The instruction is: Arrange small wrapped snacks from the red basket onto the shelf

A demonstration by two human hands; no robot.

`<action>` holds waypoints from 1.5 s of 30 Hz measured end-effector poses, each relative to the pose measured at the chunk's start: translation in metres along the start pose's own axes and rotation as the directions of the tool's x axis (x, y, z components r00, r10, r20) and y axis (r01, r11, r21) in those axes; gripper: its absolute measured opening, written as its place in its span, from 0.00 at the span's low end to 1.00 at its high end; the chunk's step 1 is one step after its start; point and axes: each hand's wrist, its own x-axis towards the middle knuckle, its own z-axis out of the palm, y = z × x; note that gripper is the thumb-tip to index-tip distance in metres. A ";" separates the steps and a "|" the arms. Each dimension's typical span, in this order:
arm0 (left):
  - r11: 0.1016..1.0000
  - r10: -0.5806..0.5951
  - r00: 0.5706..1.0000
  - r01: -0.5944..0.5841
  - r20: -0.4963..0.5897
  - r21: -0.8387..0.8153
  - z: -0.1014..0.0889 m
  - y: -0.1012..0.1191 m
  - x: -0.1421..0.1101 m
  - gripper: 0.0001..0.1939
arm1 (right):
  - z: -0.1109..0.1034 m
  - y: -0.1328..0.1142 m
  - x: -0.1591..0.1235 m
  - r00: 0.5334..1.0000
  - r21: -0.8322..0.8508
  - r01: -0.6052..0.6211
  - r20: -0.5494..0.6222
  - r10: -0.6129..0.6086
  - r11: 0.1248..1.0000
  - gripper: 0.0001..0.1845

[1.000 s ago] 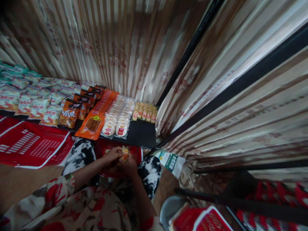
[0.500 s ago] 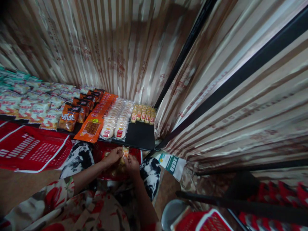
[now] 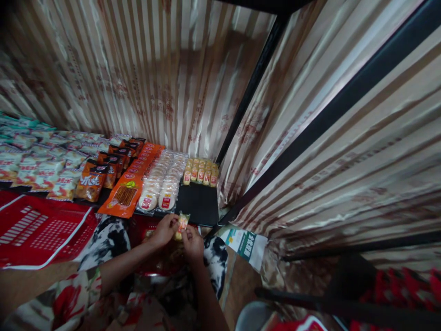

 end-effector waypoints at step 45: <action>0.999 -0.019 1.000 0.020 -0.021 0.035 0.022 0.060 0.078 0.21 | -0.010 -0.010 0.106 0.987 -0.085 -0.062 -0.150 0.049 0.994 0.19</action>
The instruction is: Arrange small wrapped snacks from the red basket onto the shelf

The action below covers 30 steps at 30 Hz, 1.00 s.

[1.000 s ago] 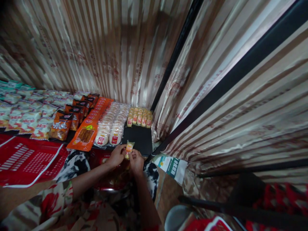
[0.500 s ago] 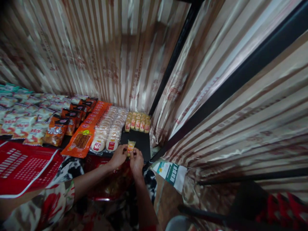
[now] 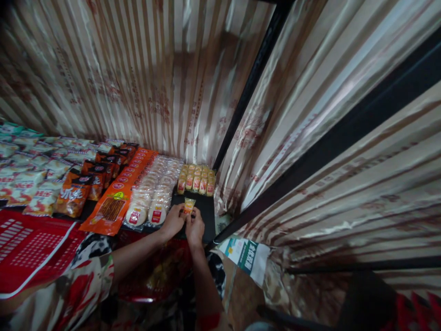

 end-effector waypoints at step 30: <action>0.995 -0.079 0.997 0.079 0.002 -0.058 0.009 0.020 0.056 0.14 | 0.030 0.011 0.083 0.991 -0.031 0.024 -0.133 -0.028 0.999 0.16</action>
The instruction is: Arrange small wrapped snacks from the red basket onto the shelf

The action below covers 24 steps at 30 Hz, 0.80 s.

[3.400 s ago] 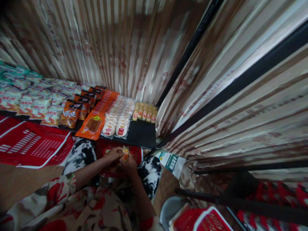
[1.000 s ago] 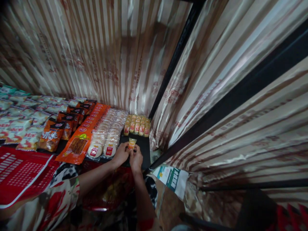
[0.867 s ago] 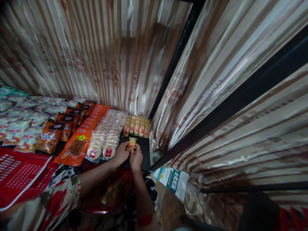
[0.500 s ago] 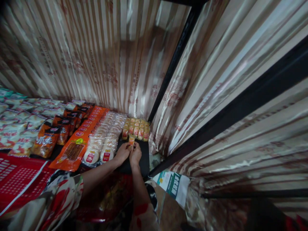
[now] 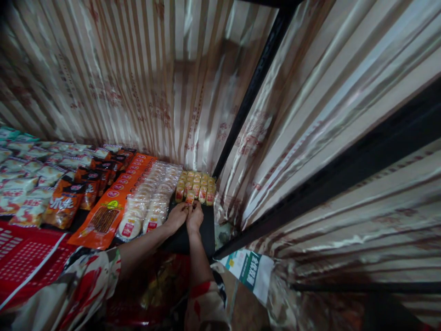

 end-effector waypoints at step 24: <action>0.996 -0.065 0.998 0.064 0.010 0.066 -0.012 -0.001 0.010 0.16 | 0.009 0.002 0.011 0.997 -0.036 0.073 -0.033 -0.074 0.997 0.12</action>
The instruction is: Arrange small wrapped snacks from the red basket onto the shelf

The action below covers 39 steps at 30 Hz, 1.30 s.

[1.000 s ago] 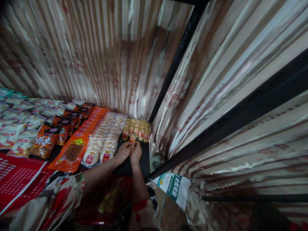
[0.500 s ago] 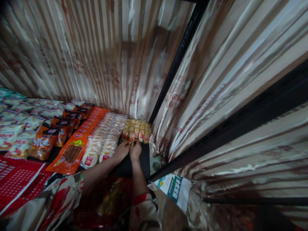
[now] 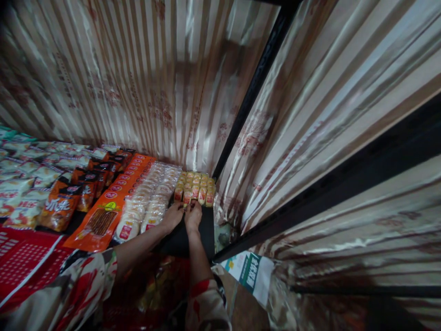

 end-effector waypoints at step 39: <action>0.966 0.217 0.976 -0.218 0.025 0.138 0.021 -0.013 -0.018 0.18 | -0.008 0.001 -0.019 0.996 0.169 -0.060 0.080 0.047 0.984 0.15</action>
